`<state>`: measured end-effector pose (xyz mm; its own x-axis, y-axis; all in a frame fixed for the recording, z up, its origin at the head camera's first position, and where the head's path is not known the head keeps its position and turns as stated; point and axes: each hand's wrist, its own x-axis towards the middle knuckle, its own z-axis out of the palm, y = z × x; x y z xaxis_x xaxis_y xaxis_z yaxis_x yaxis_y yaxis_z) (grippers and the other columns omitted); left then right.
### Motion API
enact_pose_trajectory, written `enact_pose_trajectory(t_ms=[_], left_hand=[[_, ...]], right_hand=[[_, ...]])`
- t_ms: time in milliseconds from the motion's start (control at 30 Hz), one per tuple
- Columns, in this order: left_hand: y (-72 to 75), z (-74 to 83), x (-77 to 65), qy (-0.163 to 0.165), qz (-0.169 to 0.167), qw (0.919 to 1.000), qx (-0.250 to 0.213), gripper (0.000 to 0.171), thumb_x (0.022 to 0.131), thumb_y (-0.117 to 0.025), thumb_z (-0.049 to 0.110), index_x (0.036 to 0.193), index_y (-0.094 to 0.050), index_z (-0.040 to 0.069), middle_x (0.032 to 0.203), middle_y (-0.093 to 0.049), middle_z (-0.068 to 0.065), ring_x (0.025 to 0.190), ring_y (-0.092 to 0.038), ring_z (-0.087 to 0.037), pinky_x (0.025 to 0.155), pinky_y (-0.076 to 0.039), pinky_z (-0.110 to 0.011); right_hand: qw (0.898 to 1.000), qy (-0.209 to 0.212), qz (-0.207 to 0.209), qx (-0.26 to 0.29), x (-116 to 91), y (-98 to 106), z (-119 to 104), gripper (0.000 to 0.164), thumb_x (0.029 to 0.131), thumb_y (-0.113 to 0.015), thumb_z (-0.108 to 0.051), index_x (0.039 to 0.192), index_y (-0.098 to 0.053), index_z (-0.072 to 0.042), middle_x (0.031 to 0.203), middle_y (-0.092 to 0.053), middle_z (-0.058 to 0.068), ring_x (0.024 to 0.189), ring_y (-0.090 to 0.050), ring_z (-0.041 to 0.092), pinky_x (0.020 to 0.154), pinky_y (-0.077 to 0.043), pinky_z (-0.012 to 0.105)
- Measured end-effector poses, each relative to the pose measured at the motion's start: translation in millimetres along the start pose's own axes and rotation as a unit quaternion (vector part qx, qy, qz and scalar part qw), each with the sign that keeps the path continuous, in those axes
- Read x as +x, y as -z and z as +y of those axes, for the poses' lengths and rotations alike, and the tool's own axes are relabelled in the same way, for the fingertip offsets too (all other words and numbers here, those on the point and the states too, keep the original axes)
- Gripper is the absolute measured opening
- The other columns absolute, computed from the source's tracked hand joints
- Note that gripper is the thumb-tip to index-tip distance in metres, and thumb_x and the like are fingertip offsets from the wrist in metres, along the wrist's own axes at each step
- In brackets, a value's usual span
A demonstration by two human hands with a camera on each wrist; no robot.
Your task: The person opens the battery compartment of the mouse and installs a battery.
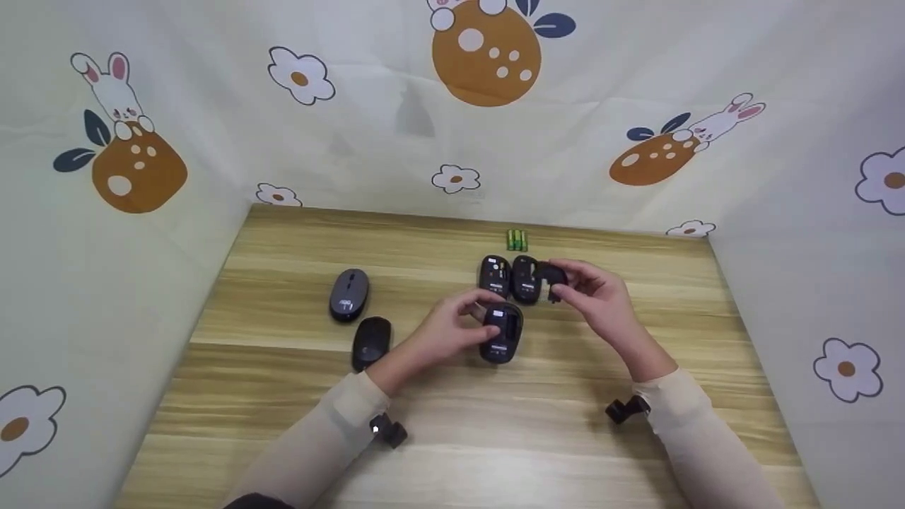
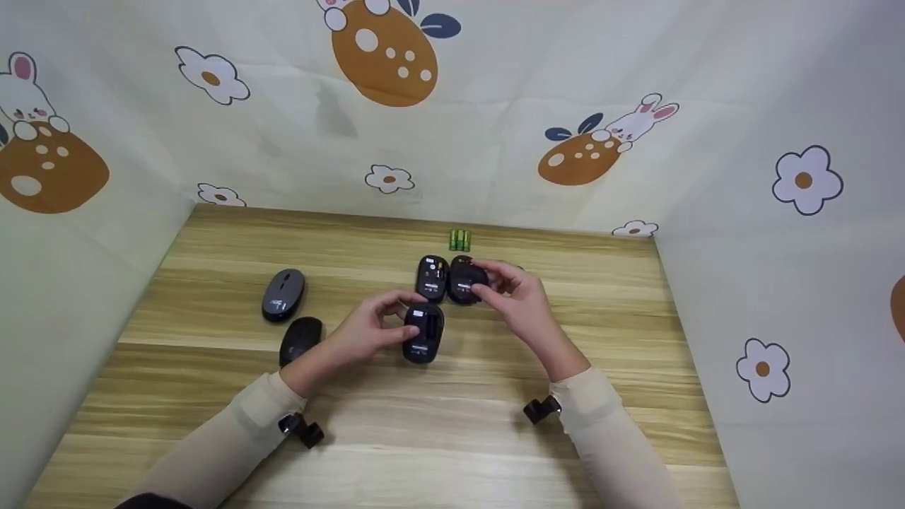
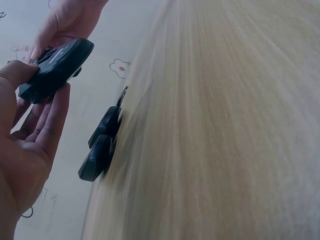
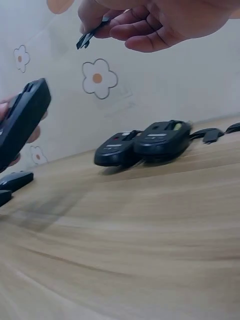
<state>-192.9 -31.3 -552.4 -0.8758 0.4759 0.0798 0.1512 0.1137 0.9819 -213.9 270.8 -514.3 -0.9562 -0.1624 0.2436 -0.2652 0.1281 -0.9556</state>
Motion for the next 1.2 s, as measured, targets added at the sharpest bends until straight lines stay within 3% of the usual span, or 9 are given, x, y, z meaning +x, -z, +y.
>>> enact_pose_trajectory(t_ms=[233,467,700,1000,1200], left_hand=[[0.3,-1.2,0.2,0.0,0.001,1.0,-0.009,0.046,0.093,-0.087,0.01,0.135,-0.075,0.024,0.114,-0.076,0.0,0.107,-0.071,-0.024,0.11,-0.052,-0.061],[0.3,-2.7,1.6,-0.02,-0.002,0.9998,-0.009,0.045,0.094,-0.086,0.006,0.136,-0.074,0.015,0.113,-0.075,-0.002,0.103,-0.071,-0.023,0.11,-0.052,-0.057],[0.4,-2.8,1.9,-0.017,0.0,0.9998,-0.012,0.046,0.093,-0.086,0.005,0.136,-0.074,0.017,0.115,-0.075,-0.001,0.105,-0.071,-0.024,0.111,-0.052,-0.061],[1.1,-0.8,0.3,-0.007,-0.003,0.9999,-0.012,0.047,0.094,-0.086,0.006,0.137,-0.074,0.02,0.114,-0.075,-0.002,0.105,-0.07,-0.025,0.11,-0.053,-0.059],[1.1,-1.0,0.4,-0.006,-0.002,0.9999,-0.016,0.046,0.094,-0.086,0.006,0.137,-0.074,0.019,0.113,-0.075,-0.003,0.105,-0.07,-0.025,0.107,-0.056,-0.059]], right_hand=[[0.999,-0.01,0.003,-0.035,7,25,7,0.037,0.095,-0.081,0.01,0.132,-0.076,0.006,0.093,-0.074,0.008,0.081,-0.069,0.013,0.072,-0.06,0.02],[0.998,-0.017,0.005,-0.067,12,49,17,0.035,0.097,-0.081,0.005,0.132,-0.076,0.006,0.092,-0.071,0.007,0.081,-0.066,0.01,0.07,-0.058,0.018],[0.995,-0.032,-0.004,-0.097,16,68,24,0.036,0.097,-0.082,0.004,0.133,-0.076,0.005,0.093,-0.071,0.006,0.082,-0.066,0.009,0.07,-0.057,0.017],[0.989,-0.051,-0.027,-0.137,20,91,38,0.038,0.098,-0.082,0.001,0.136,-0.075,0.004,0.096,-0.072,0.013,0.081,-0.064,0.007,0.066,-0.054,0.015],[0.985,-0.064,-0.033,-0.155,20,97,34,0.039,0.098,-0.078,0.007,0.137,-0.071,0.01,0.101,-0.07,0.029,0.079,-0.064,0.006,0.065,-0.053,0.015]])
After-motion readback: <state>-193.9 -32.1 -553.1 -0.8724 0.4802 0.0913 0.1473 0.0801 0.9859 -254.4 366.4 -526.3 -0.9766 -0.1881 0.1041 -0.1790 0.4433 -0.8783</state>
